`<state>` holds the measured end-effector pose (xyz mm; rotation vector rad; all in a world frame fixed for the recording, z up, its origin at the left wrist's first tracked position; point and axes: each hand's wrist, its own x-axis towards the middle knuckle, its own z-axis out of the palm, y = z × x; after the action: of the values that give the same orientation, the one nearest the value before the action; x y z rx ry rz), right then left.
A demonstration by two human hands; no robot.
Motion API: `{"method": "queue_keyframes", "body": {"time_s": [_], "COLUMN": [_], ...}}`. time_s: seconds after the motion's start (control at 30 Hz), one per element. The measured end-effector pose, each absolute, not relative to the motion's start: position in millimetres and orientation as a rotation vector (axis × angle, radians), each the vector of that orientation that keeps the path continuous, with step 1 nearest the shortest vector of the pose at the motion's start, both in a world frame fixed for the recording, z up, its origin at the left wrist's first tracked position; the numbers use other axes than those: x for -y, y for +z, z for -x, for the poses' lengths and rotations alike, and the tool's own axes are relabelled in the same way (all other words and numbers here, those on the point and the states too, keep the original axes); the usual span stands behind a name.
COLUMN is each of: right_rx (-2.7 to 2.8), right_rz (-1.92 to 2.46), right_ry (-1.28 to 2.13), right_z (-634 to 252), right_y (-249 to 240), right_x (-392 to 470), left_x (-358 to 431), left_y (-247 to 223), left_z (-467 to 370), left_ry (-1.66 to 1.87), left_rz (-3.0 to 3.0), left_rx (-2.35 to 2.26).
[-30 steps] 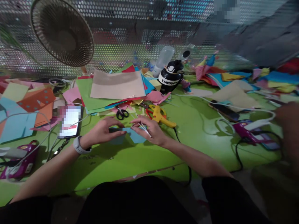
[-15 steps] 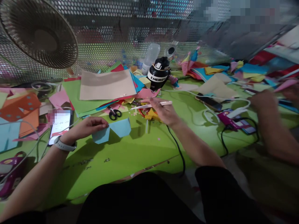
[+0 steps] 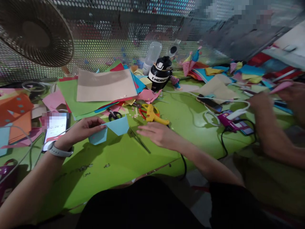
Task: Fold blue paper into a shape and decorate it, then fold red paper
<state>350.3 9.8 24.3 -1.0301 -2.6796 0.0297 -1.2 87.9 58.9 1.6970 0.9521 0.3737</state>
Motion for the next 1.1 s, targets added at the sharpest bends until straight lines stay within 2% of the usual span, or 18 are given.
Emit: {"method": "queue_keyframes", "body": {"time_s": [0.13, 0.2, 0.37, 0.5, 0.57, 0.63, 0.73, 0.8, 0.93, 1.1], "right_rx": [2.435, 2.423, 2.446, 2.236, 2.074, 1.935, 1.759, 1.682, 1.724, 1.767], "right_rz": [1.787, 2.02, 2.078, 2.019, 1.934, 1.82, 1.627, 1.488, 1.282, 1.203], "right_ry": [-0.083, -0.05, -0.068, -0.174, -0.123, 0.089, 0.642, 0.894, 1.207, 1.419], "right_z": [-373, -376, -370, -377, -383, -385, -372, -355, -319, -294], "right_y": [40, 38, 24, 16, 16, 22, 40, 56, 76, 66], "right_x": [-24, -33, -43, -40, -37, -33, -24, -18, -8, -7], "left_x": [-86, -87, -87, -84, -84, -83, -82, -81, -78, -74], "left_y": [65, 65, 58, 57, 57, 57, 56, 55, 56, 58], "left_z": [-3, -4, -2, -3, -4, -3, -3, -3, -4, -6], "left_ry": [0.396, 0.403, 0.388, 0.396, 0.412, 0.422, 0.419, 0.42, 0.425, 0.468], "left_rz": [-1.717, -1.726, -1.736, -1.744, -1.743, -1.733, -1.708, -1.69, -1.652, -1.647], "left_rx": [-0.935, -0.925, -0.935, -0.907, -0.879, -0.868, -0.86, -0.865, -0.907, -0.897]}}
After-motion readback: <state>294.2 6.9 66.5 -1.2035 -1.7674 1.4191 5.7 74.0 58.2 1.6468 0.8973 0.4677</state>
